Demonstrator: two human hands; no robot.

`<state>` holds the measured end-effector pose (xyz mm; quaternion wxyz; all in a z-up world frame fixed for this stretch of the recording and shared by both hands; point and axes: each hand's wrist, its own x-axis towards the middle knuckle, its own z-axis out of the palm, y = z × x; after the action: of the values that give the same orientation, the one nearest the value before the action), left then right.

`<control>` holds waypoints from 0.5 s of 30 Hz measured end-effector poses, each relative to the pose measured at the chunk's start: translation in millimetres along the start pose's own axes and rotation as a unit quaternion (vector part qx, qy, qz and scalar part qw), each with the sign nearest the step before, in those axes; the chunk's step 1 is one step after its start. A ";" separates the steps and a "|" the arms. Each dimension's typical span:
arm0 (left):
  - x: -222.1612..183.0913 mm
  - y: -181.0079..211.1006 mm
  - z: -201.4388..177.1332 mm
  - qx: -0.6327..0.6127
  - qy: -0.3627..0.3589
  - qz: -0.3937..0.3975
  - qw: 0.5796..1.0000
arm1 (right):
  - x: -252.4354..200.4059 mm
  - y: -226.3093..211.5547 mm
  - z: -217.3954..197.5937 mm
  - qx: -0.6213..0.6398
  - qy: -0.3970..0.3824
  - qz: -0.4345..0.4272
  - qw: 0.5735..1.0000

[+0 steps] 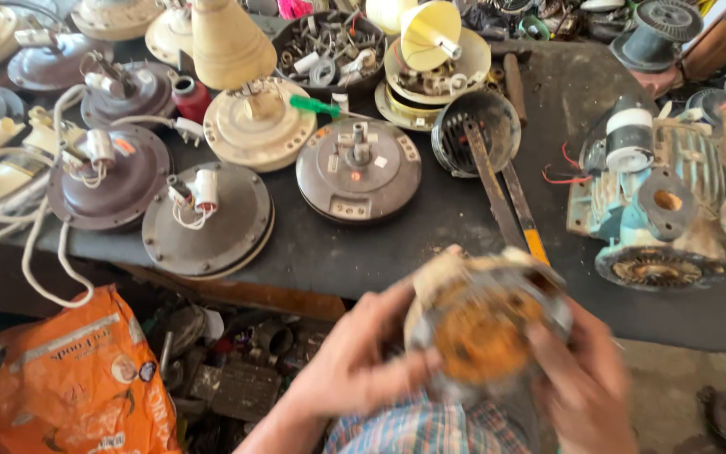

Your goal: The person scrapes a circular metal motor part with a flat metal tool to remove rust and debris. They rotate the part and continue scraping different areas, then place the tool down and inspect the cleaned surface.

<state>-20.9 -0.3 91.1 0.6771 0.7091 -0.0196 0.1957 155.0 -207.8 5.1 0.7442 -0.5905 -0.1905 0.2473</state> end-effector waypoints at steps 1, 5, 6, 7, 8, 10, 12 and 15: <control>-7.0 17.4 0.7 0.094 -0.002 0.025 0.995 | -7.4 -2.3 -11.5 -0.016 0.038 -0.014 0.999; -1.2 61.2 6.8 0.115 -0.102 -0.007 0.988 | -13.0 -10.1 -77.3 -0.019 -0.024 -0.028 0.999; 2.8 65.8 11.9 0.166 -0.149 -0.079 0.972 | -11.5 -10.0 -94.7 -0.018 -0.071 -0.010 0.997; 7.8 68.2 19.5 0.215 -0.197 -0.149 0.945 | -11.4 -11.6 -112.2 -0.017 -0.124 0.014 0.992; 11.8 71.3 23.4 0.262 -0.246 -0.214 0.908 | -6.8 -11.7 -126.5 -0.016 -0.177 0.038 0.983; 9.7 79.1 18.7 0.188 -0.239 -0.159 0.939 | 0.1 -15.0 -151.5 -0.022 -0.304 0.093 0.948; 6.4 80.9 17.9 0.178 -0.210 -0.090 0.957 | 8.1 -18.2 -167.2 -0.030 -0.407 0.129 0.904; 1.9 79.4 19.5 0.239 -0.155 0.005 0.959 | 26.7 -19.6 -176.2 -0.022 -0.509 0.141 0.849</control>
<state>-37.5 -25.3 167.2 0.4755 0.8719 -0.0801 0.0858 280.7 -333.8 -16.5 0.4873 -0.4185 -0.4628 0.6109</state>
